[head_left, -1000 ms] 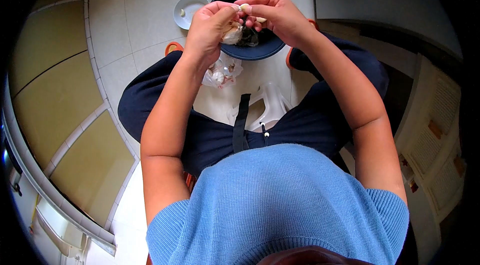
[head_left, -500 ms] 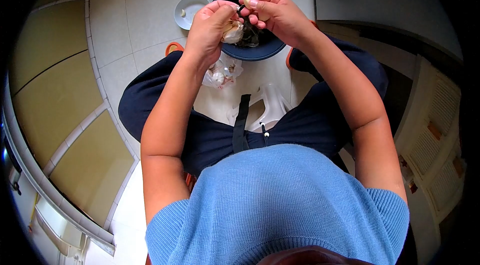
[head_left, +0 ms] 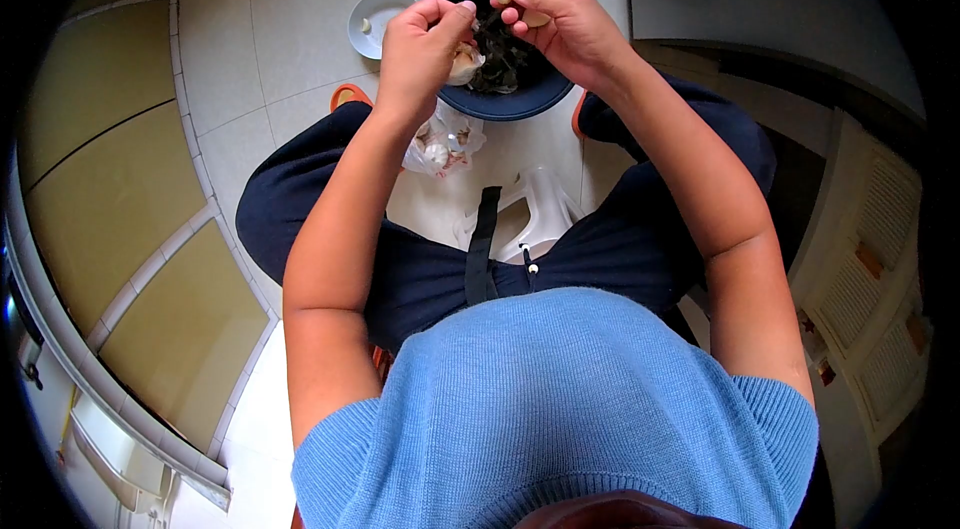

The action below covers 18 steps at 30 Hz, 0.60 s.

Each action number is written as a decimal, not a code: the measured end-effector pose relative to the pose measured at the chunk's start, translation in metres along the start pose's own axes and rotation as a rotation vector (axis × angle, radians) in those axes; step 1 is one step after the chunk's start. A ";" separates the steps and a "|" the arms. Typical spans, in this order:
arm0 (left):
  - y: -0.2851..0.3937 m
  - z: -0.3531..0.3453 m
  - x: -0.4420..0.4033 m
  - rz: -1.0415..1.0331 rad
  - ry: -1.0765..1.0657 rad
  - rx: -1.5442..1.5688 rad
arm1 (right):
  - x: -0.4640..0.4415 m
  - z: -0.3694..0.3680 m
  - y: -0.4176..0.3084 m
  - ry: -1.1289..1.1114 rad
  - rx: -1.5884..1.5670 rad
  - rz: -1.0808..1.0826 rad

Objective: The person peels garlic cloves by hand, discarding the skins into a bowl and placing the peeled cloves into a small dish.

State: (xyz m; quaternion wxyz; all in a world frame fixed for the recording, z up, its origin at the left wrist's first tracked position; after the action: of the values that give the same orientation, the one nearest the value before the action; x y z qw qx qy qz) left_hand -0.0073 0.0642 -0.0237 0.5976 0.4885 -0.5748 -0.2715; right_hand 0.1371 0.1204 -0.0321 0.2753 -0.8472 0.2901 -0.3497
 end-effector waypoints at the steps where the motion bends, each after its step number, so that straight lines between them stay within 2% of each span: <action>1: -0.002 0.000 -0.001 -0.001 -0.006 -0.054 | 0.000 0.000 -0.001 0.012 0.000 0.025; 3: -0.003 -0.001 0.000 -0.001 -0.013 -0.108 | 0.000 0.001 -0.003 0.025 0.000 0.050; 5: 0.001 -0.003 0.002 -0.064 -0.004 -0.302 | 0.001 0.001 -0.003 0.024 0.001 0.052; 8: 0.002 -0.007 0.002 -0.148 0.003 -0.274 | 0.001 0.002 -0.003 0.030 0.005 0.054; 11: -0.002 -0.005 -0.001 -0.078 -0.015 -0.192 | 0.002 0.001 -0.003 0.042 0.073 0.055; 18: 0.007 -0.006 0.002 -0.138 0.009 -0.164 | 0.004 -0.003 -0.002 0.014 0.215 0.059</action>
State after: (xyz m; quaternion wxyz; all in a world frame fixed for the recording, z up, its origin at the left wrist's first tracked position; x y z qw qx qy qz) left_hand -0.0029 0.0660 -0.0159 0.6182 0.4775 -0.5129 -0.3560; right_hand 0.1374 0.1180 -0.0275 0.3728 -0.8014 0.2775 -0.3765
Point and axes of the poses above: each hand's wrist, its own x-axis away from the middle knuckle, its own z-axis out of the back of the hand, y = z × x, the point moved 5 cm from there along -x, towards the middle knuckle, and after that the axes turned 2 degrees about y, right-handed, at the moved point
